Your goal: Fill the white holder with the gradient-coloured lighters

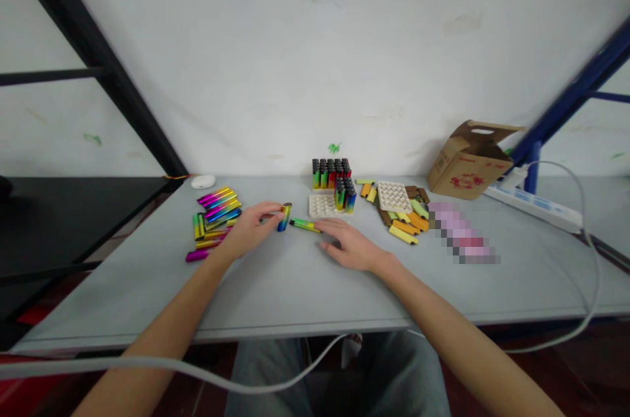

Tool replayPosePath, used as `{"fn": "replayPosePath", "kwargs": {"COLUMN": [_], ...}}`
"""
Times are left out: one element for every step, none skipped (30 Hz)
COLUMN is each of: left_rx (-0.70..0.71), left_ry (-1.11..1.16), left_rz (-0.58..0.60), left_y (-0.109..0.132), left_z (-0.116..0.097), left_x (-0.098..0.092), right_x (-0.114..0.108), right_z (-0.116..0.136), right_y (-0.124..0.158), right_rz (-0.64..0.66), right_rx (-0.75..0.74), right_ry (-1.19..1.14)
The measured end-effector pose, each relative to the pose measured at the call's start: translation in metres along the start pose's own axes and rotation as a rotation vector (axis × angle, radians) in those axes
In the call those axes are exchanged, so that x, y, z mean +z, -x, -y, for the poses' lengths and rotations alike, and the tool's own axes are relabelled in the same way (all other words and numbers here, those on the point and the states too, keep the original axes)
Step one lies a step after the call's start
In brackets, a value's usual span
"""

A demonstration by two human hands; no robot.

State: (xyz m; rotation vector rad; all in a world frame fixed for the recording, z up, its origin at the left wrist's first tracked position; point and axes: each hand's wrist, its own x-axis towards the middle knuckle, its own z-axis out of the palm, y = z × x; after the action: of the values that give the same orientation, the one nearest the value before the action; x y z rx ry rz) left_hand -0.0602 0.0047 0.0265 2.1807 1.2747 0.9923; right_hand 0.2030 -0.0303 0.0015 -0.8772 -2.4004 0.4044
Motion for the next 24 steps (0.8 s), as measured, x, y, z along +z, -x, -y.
{"fn": "replayPosePath", "kwargs": {"left_rx": [0.030,0.060,0.087,0.114,0.139,0.162,0.179,0.190,0.193,0.184,0.160,0.123,0.081,0.040,0.008,-0.008,-0.005,0.012,0.036,0.063,0.087,0.101,0.102,0.088], "left_ry": [-0.061,-0.125,-0.187,-0.242,-0.289,-0.328,-0.360,-0.384,-0.398,-0.407,-0.411,-0.417,-0.421,-0.425,-0.427,-0.424,-0.415,-0.406,-0.396,-0.388,-0.383,-0.382,-0.385,-0.389], "left_rz": [-0.025,-0.046,-0.062,-0.065,-0.054,-0.035,-0.015,-0.003,0.006,0.012,0.013,0.012,0.011,0.010,0.010,0.012,0.018,0.024,0.027,0.028,0.020,0.001,-0.029,-0.070], "left_y": [0.000,0.001,0.001,0.001,0.001,0.001,0.001,0.000,-0.001,-0.002,-0.004,-0.005,-0.006,-0.007,-0.007,-0.007,-0.008,-0.008,-0.008,-0.008,-0.009,-0.010,-0.010,-0.010], "left_z": [0.003,0.006,0.009,0.012,0.014,0.017,0.018,0.019,0.019,0.018,0.018,0.017,0.016,0.016,0.017,0.018,0.019,0.020,0.022,0.022,0.023,0.023,0.023,0.022], "left_x": [0.000,0.001,0.001,0.003,0.004,0.007,0.010,0.013,0.017,0.020,0.023,0.025,0.026,0.027,0.027,0.027,0.027,0.026,0.024,0.022,0.019,0.015,0.009,0.002], "right_x": [0.000,0.000,-0.001,-0.001,-0.001,-0.001,0.000,0.000,0.000,0.000,0.000,0.001,0.001,0.001,0.002,0.002,0.002,0.003,0.003,0.003,0.003,0.003,0.002,0.002], "right_z": [0.000,0.001,0.001,0.002,0.002,0.003,0.003,0.003,0.003,0.003,0.003,0.003,0.003,0.003,0.003,0.004,0.004,0.005,0.005,0.006,0.006,0.006,0.005,0.005], "right_y": [0.000,0.000,0.000,0.000,0.000,-0.001,0.000,0.000,0.000,0.000,0.000,0.000,0.000,0.001,0.001,0.001,0.002,0.002,0.002,0.003,0.003,0.003,0.004,0.004], "right_rz": [0.003,0.005,0.004,0.002,0.000,-0.004,-0.007,-0.010,-0.012,-0.012,-0.008,0.000,0.011,0.025,0.043,0.063,0.084,0.103,0.117,0.125,0.127,0.124,0.117,0.107], "right_rx": [0.002,0.008,0.017,0.028,0.037,0.045,0.049,0.052,0.053,0.052,0.050,0.047,0.042,0.038,0.035,0.033,0.034,0.036,0.039,0.042,0.046,0.049,0.050,0.050], "right_ry": [0.011,0.024,0.036,0.049,0.059,0.067,0.071,0.072,0.072,0.071,0.071,0.073,0.078,0.086,0.096,0.107,0.116,0.122,0.125,0.126,0.124,0.121,0.115,0.107]}}
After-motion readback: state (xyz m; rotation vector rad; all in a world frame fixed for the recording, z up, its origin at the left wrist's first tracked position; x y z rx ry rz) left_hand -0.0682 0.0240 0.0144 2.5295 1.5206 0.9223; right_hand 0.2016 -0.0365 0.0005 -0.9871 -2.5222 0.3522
